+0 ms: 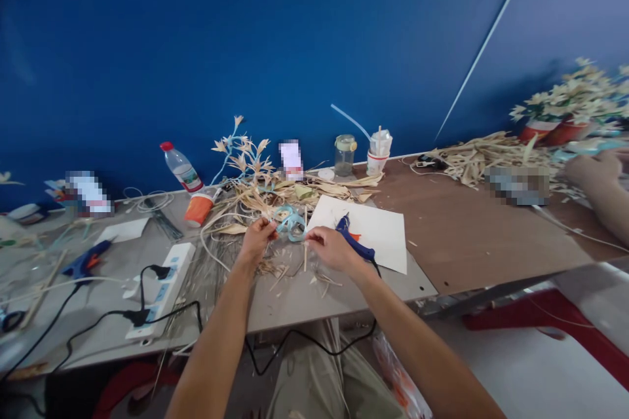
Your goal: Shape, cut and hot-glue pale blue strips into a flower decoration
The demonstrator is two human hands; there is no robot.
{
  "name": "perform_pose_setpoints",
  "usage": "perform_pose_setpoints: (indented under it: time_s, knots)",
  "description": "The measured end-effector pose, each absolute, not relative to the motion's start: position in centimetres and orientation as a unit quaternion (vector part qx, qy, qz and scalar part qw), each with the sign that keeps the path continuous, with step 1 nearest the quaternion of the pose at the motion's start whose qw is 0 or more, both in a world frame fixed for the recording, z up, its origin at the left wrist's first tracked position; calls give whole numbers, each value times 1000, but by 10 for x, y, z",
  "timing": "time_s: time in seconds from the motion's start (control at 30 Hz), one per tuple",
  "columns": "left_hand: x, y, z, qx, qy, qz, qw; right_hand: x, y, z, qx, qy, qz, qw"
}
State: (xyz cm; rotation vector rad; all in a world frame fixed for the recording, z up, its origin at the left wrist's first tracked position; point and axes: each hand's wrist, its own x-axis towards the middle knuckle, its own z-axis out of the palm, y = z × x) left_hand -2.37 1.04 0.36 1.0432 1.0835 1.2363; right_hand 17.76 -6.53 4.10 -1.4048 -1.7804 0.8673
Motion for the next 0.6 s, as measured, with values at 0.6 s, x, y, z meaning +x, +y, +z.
perform_pose_setpoints:
  time_s: [0.6]
  knots:
    - [-28, 15, 5, 372, 453, 607, 537, 223, -72, 32, -693, -672, 136, 224]
